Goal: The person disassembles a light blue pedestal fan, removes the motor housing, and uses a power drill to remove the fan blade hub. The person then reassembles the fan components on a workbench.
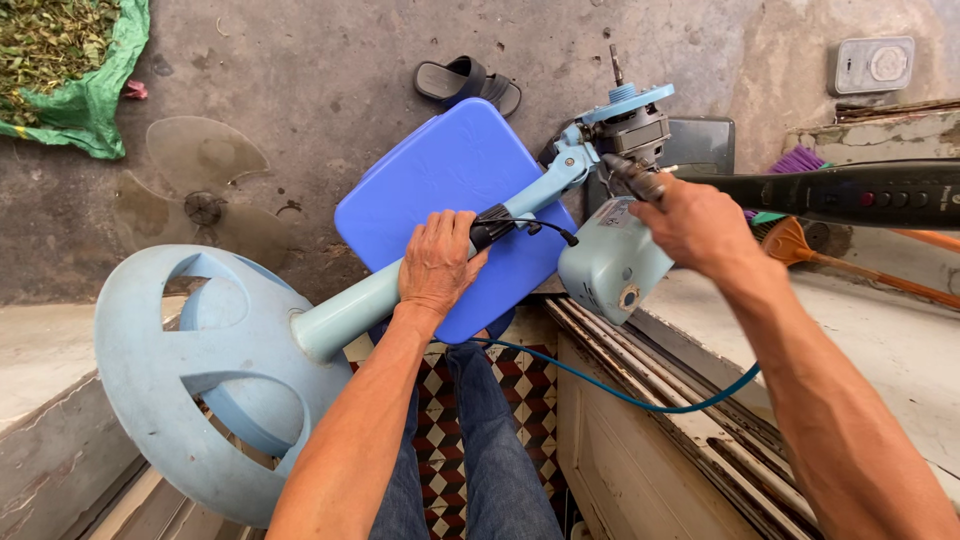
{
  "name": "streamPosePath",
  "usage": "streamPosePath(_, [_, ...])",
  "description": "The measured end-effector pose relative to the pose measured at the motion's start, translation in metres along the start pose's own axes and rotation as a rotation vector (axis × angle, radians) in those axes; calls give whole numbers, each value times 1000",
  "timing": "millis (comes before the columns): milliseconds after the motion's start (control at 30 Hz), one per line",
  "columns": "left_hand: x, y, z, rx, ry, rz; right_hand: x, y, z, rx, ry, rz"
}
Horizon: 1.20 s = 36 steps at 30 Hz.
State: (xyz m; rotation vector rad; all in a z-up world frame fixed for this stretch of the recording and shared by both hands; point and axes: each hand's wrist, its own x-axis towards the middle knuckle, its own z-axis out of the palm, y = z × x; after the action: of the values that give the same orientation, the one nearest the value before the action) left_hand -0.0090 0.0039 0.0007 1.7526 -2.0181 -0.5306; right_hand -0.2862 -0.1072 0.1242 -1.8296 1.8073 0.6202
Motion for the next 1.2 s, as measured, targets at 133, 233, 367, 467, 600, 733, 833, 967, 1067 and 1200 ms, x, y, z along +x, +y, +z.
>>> streamPosePath(133, [0, 0, -1, 15, -3, 6, 2, 9, -15, 142, -36, -4])
streamPosePath(233, [0, 2, 1, -1, -20, -18, 6, 8, -17, 128, -6, -45])
streamPosePath(367, [1, 1, 2, 23, -12, -11, 7, 7, -20, 128, -77, 117])
streamPosePath(467, [0, 1, 2, 29, -25, -4, -8, 17, -23, 338, 56, 217])
streamPosePath(600, [3, 2, -1, 45, -23, -5, -21, 27, -22, 638, 220, 220])
streamPosePath(733, [3, 6, -1, 65, -47, -5, -14, 32, -15, 593, 270, 96])
streamPosePath(833, [4, 6, -1, 69, -39, 1, 1, 31, -12, 580, 294, 22])
streamPosePath(967, [2, 6, -1, 64, -39, -5, 17, 35, -12, 535, 318, 63])
streamPosePath(1067, [6, 7, -2, 61, -34, -4, 14, 52, -14, 590, 223, 188])
streamPosePath(1200, [5, 10, -2, 82, -31, 0, -3, 79, 5, 609, 196, 229])
